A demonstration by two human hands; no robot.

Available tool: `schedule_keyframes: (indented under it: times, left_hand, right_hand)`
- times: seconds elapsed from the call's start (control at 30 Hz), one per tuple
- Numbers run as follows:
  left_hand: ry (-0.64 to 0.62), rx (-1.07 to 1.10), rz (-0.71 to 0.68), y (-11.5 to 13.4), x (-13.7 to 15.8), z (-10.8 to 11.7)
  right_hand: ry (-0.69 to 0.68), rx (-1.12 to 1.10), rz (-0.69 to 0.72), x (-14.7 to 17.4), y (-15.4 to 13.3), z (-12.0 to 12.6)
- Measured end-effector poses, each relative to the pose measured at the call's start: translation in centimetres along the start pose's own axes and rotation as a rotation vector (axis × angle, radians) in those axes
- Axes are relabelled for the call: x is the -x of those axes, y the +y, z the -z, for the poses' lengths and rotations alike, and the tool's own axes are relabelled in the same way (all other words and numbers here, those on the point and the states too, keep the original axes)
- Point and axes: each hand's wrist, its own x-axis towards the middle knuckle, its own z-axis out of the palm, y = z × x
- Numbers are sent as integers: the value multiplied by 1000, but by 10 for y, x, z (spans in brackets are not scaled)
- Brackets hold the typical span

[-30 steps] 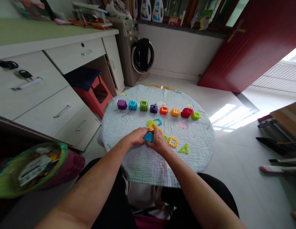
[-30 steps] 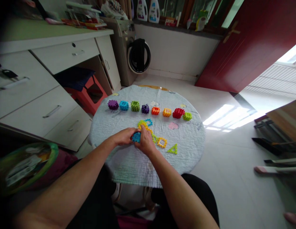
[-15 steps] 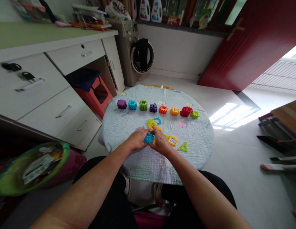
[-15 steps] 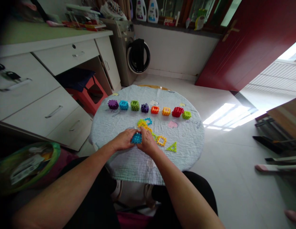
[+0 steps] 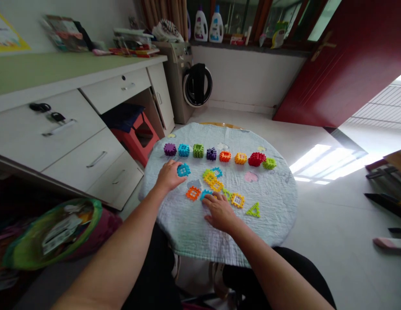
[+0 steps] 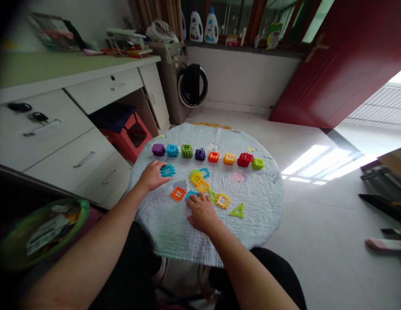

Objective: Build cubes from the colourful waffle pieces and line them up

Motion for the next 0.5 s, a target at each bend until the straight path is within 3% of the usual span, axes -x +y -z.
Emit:
schedule_keyframes:
  times: [0.1, 0.23, 0.37, 0.5]
  left_hand:
    - [10, -75, 62, -11, -25, 6]
    - [8, -214, 3, -23, -76, 18]
    - [-130, -324, -126, -29, -126, 23]
    - [-286, -392, -106, -28, -156, 16]
  right_hand:
    - [-20, 34, -43, 4, 7, 10]
    - [-64, 25, -70, 8, 14, 21]
    - [-84, -3, -75, 10, 15, 26]
    - [-101, -22, -87, 9, 17, 31]
